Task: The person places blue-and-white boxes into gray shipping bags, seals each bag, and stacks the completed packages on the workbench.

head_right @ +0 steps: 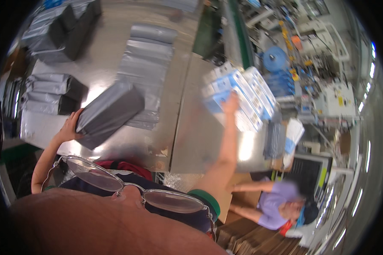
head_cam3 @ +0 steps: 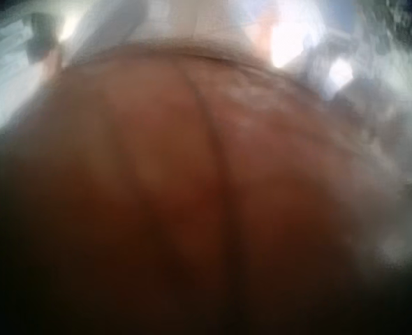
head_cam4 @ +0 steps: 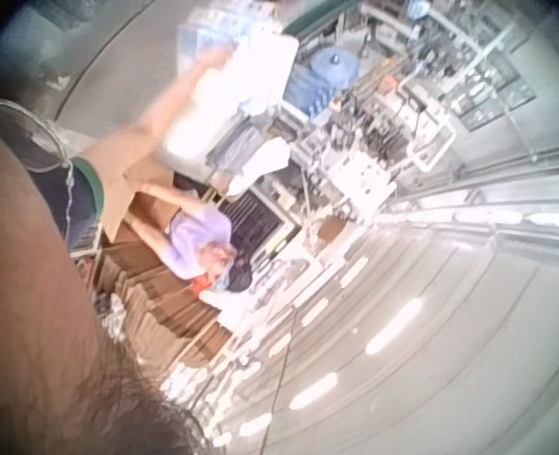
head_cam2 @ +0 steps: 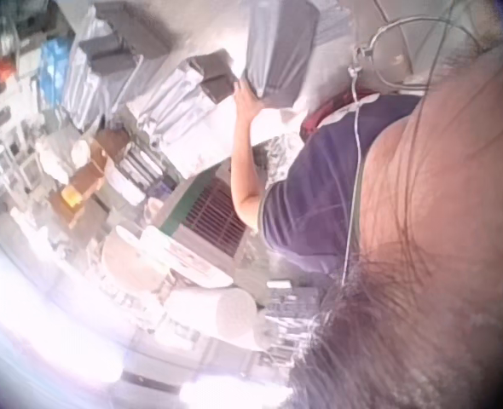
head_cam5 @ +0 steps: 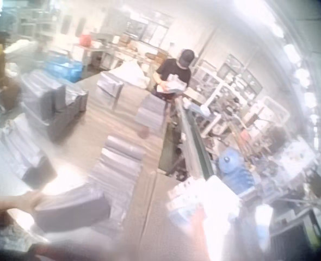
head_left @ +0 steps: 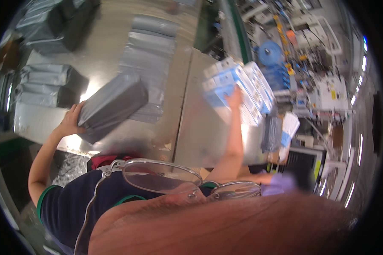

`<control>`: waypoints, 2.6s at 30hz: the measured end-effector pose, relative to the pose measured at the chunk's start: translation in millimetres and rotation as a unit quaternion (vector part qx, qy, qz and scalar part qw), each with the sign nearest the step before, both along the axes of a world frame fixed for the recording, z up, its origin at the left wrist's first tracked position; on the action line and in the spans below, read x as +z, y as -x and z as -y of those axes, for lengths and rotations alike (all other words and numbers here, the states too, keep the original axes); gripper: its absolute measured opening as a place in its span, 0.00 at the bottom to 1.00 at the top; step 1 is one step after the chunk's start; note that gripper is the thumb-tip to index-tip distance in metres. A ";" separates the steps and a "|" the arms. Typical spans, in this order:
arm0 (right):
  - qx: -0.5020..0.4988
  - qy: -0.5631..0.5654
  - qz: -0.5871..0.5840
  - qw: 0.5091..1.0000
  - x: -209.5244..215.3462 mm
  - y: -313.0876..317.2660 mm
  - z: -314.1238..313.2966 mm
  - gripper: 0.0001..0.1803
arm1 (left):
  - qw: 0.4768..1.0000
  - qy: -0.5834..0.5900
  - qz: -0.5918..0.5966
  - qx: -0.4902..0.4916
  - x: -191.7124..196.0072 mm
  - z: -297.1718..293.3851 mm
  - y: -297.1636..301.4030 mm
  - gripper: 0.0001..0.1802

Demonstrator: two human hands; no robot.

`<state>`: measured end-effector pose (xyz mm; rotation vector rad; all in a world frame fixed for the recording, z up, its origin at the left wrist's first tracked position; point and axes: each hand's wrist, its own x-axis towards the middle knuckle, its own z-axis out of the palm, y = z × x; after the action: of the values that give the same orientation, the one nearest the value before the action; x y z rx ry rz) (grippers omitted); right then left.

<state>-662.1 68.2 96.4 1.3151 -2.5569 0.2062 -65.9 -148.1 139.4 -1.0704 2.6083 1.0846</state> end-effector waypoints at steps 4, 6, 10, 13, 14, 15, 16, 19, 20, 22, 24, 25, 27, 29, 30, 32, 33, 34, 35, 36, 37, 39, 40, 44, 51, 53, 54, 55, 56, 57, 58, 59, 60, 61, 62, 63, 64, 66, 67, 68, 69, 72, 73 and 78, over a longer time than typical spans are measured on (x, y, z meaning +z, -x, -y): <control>-0.043 -0.219 -0.062 0.973 -15.6 102.9 -43.7 0.54 | 0.918 0.351 0.172 -0.060 -22.6 13.4 -126.9 0.47; -0.122 -0.296 0.003 0.947 -14.0 71.3 -8.6 0.59 | 0.909 0.306 0.280 -0.029 18.0 17.1 -144.3 0.45; -0.081 -0.257 0.041 0.962 16.2 29.9 19.7 0.60 | 0.853 0.393 0.342 0.018 -16.8 59.4 -228.0 0.39; -0.009 -0.251 0.071 0.965 33.9 2.8 19.5 0.58 | 0.823 0.463 0.329 0.015 -37.9 95.2 -259.5 0.33; 0.017 -0.243 0.078 0.967 34.6 -7.5 17.9 0.57 | 0.796 0.464 0.384 0.063 -39.7 102.1 -258.0 0.30; 0.024 -0.251 0.035 0.967 32.5 -12.8 14.0 0.57 | 0.764 0.466 0.432 0.113 -40.1 110.3 -251.2 0.27; 0.013 -0.254 0.034 0.966 40.3 -24.7 12.7 0.57 | 0.769 0.467 0.424 0.106 -38.2 113.3 -230.1 0.27; -0.007 -0.225 0.081 0.971 86.9 -75.1 17.7 0.56 | 0.717 0.534 0.433 0.119 -30.0 89.8 -155.3 0.25; 0.006 -0.157 0.131 0.979 102.8 -86.7 18.0 0.54 | 0.751 0.547 0.359 0.091 -30.1 69.9 -125.3 0.26; 0.002 -0.093 0.179 0.979 113.3 -109.3 11.0 0.52 | 0.919 0.389 -0.040 0.048 -8.3 17.6 -26.7 0.16; 0.139 0.124 0.495 0.849 109.5 -135.1 19.4 0.46 | 0.936 0.296 -0.190 -0.021 -42.3 -15.0 33.9 0.07; 0.134 0.122 0.531 0.828 96.2 -153.3 29.3 0.44 | 0.947 0.268 -0.174 -0.033 -71.9 -19.8 59.5 0.06; 0.099 0.106 0.600 0.786 30.0 -181.1 38.1 0.40 | 0.929 0.333 -0.138 -0.078 -114.2 -13.3 102.3 0.09; 0.068 0.099 0.670 0.733 -33.0 -217.8 39.8 0.42 | 0.931 0.325 -0.111 -0.126 -147.2 -0.9 127.0 0.10; 0.066 0.092 0.676 0.728 -62.3 -228.4 39.8 0.41 | 0.929 0.322 -0.074 -0.167 -154.3 4.7 138.0 0.12; 0.241 0.137 0.356 0.892 -114.1 -234.7 29.7 0.28 | 0.937 0.297 -0.054 -0.176 -152.4 10.5 160.7 0.14; 0.245 0.133 0.355 0.892 -111.7 -240.8 34.4 0.28 | 0.949 0.272 -0.035 -0.157 -152.5 12.2 160.2 0.13; 0.178 0.152 0.541 0.808 -103.0 -249.7 40.4 0.25 | 0.959 0.247 -0.013 -0.137 -153.7 13.6 154.9 0.14; 0.100 0.162 0.701 0.687 -93.1 -256.2 46.6 0.21 | 0.949 0.270 -0.034 -0.156 -163.9 17.0 150.3 0.14; 0.102 0.158 0.702 0.687 -88.0 -253.6 50.5 0.21 | 0.950 0.269 -0.034 -0.153 -168.4 19.8 147.4 0.14; 0.053 0.143 0.737 0.658 -83.5 -244.2 57.6 0.19 | 0.958 0.241 -0.059 -0.140 -170.6 23.7 147.8 0.14; 0.003 0.127 0.769 0.627 -80.4 -236.8 78.9 0.18 | 0.965 0.214 -0.085 -0.128 -170.8 33.9 153.6 0.13; 0.048 0.030 0.690 0.722 -80.4 -237.4 92.3 0.18 | 0.976 0.163 -0.133 -0.056 -164.4 38.6 162.7 0.13; 0.099 -0.126 0.200 0.967 -62.0 -271.0 133.0 0.21 | 0.979 0.088 -0.178 -0.050 -105.9 26.8 187.8 0.15; 0.003 0.210 0.307 0.928 -88.0 -276.7 95.7 0.24 | 0.896 0.300 -0.327 0.031 -128.1 -8.7 146.6 0.08; -0.067 0.334 0.295 0.893 -109.9 -296.3 84.6 0.16 | 0.891 0.277 -0.342 0.114 -133.4 -14.8 143.7 0.06; -0.066 0.327 0.297 0.895 -115.6 -294.8 80.5 0.16 | 0.899 0.181 -0.317 0.241 -134.7 -17.9 146.1 0.05; -0.060 0.180 0.269 0.944 -118.8 -289.4 78.3 0.13 | 0.886 0.081 -0.284 0.357 -136.8 -20.0 148.6 0.05; -0.052 0.029 0.235 0.970 -121.0 -282.5 76.2 0.11 | 0.887 0.076 -0.282 0.357 -138.6 -18.7 147.8 0.05; -0.017 -0.059 0.256 0.965 -103.7 -284.0 78.4 0.13 | 0.932 0.120 -0.200 0.279 -149.5 -19.5 137.4 0.06; -0.013 -0.071 0.260 0.963 -95.7 -292.0 69.8 0.13 | 0.962 0.160 -0.118 0.189 -156.3 -24.0 126.7 0.06; 0.004 -0.035 0.371 0.928 -88.1 -298.2 56.5 0.14 | 0.970 0.152 -0.115 0.152 -162.8 -33.7 112.7 0.07; 0.018 0.005 0.477 0.879 -84.2 -303.3 42.1 0.15 | 0.989 0.094 -0.042 0.106 -153.6 -46.9 96.6 0.07; -0.015 -0.100 0.493 0.864 -113.5 -307.3 8.5 0.14 | 0.997 0.040 0.029 0.052 -134.4 -62.8 80.9 0.08; 0.045 -0.193 0.391 0.899 -117.2 -330.1 -22.3 0.14 | 0.997 0.049 0.065 -0.006 -129.4 -83.3 60.8 0.08; 0.129 -0.181 0.342 0.913 -121.2 -351.1 -50.9 0.14 | 0.994 0.059 0.035 -0.088 -164.3 -108.9 24.1 0.09; 0.221 -0.126 0.310 0.916 -129.2 -365.8 -69.4 0.13 | 0.983 0.065 0.007 -0.170 -196.8 -129.0 -4.1 0.10; 0.183 -0.184 0.435 0.862 -129.4 -353.1 -75.7 0.12 | 0.956 -0.004 0.066 -0.286 -142.6 -105.3 8.3 0.09; 0.075 -0.223 0.543 0.806 -110.5 -338.3 -59.1 0.12 | 0.960 -0.024 0.103 -0.258 -126.9 -91.0 19.3 0.07; 0.078 -0.148 0.548 0.819 -103.5 -331.7 -51.0 0.11 | 0.985 -0.077 0.151 -0.025 -97.7 -87.6 36.8 0.07; 0.085 -0.069 0.548 0.829 -93.9 -327.1 -44.1 0.10 | 0.998 0.003 -0.014 -0.061 -154.9 -81.3 18.6 0.07; 0.220 -0.429 0.395 0.782 -70.4 -335.3 -60.7 0.07 | 0.987 -0.043 -0.138 0.070 -148.4 -97.1 8.6 0.11; 0.337 -0.461 0.249 0.782 -66.2 -342.5 -76.7 0.08 | 0.988 -0.041 -0.137 0.064 -140.3 -99.2 10.4 0.11; 0.188 -0.084 0.499 0.842 -28.0 -398.6 -22.7 0.09 | 0.939 -0.185 -0.215 0.194 -165.3 -129.6 -15.7 0.08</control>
<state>-263.5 91.0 68.4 2.2165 -3.0806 0.9991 -50.2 -18.6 -25.9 -1.4143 2.3635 2.0081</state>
